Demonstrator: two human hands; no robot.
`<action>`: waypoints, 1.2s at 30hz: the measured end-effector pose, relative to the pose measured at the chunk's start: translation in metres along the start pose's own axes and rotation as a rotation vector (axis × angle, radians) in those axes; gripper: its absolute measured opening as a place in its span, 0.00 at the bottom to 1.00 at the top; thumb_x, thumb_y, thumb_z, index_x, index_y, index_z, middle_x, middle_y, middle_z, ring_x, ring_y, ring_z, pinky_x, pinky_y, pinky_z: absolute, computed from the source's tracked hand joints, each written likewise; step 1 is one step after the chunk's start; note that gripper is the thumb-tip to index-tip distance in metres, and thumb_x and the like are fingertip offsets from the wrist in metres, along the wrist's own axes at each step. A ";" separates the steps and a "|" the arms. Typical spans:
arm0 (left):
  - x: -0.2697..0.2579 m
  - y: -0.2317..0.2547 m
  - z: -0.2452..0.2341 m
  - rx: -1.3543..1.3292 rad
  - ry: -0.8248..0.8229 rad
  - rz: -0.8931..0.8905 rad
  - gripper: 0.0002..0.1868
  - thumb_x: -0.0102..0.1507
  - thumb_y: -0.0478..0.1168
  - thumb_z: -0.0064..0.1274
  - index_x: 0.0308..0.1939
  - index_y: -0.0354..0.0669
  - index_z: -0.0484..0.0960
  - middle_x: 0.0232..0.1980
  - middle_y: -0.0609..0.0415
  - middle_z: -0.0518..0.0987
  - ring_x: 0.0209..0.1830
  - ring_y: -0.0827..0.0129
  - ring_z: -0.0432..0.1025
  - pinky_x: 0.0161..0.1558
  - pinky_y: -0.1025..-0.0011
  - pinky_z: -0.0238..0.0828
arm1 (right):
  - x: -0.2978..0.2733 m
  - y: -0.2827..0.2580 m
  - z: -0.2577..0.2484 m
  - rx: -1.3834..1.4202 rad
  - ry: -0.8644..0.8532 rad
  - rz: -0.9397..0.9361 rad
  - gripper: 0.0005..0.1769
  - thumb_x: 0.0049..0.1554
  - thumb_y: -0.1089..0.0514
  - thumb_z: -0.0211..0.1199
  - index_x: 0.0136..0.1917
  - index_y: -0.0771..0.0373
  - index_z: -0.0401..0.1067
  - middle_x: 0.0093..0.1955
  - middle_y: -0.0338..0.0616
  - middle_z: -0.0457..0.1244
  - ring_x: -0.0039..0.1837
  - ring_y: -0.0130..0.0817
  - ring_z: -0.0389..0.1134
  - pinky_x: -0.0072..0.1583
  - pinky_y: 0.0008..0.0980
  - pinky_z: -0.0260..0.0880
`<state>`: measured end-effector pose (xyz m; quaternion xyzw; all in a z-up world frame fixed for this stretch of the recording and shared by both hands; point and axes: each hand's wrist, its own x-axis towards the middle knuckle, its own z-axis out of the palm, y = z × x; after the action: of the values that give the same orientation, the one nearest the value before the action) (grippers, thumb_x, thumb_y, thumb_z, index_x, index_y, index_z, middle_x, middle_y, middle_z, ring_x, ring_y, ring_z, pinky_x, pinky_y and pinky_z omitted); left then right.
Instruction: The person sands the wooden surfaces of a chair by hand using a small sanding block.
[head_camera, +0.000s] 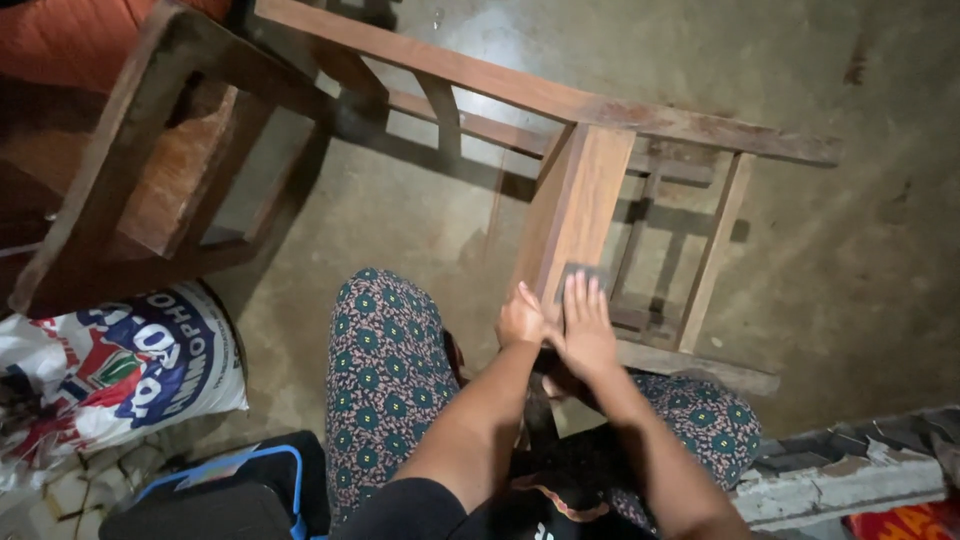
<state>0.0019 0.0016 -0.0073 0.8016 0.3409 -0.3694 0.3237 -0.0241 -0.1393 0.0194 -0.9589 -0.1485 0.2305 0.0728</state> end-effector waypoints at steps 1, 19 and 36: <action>-0.002 0.000 -0.001 0.000 -0.002 -0.005 0.39 0.76 0.62 0.11 0.55 0.44 0.79 0.50 0.40 0.86 0.54 0.44 0.81 0.58 0.43 0.77 | 0.026 0.006 -0.015 0.001 -0.005 -0.001 0.60 0.60 0.23 0.44 0.88 0.66 0.37 0.89 0.61 0.35 0.88 0.64 0.33 0.84 0.56 0.30; -0.010 0.008 -0.010 -0.049 0.025 0.029 0.36 0.77 0.59 0.15 0.55 0.42 0.80 0.54 0.37 0.85 0.55 0.43 0.81 0.60 0.45 0.76 | 0.007 0.000 -0.017 0.077 -0.084 0.029 0.56 0.63 0.30 0.45 0.88 0.66 0.34 0.90 0.61 0.31 0.88 0.64 0.28 0.84 0.56 0.28; -0.005 0.001 -0.003 -0.084 0.034 0.047 0.36 0.76 0.61 0.13 0.56 0.44 0.76 0.52 0.39 0.84 0.55 0.42 0.80 0.56 0.42 0.76 | 0.059 0.002 -0.059 0.011 0.028 0.055 0.55 0.61 0.31 0.49 0.88 0.64 0.40 0.90 0.59 0.36 0.88 0.64 0.32 0.85 0.55 0.31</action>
<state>0.0014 0.0016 -0.0017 0.8012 0.3426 -0.3334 0.3600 0.0541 -0.1265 0.0463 -0.9653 -0.1200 0.2200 0.0740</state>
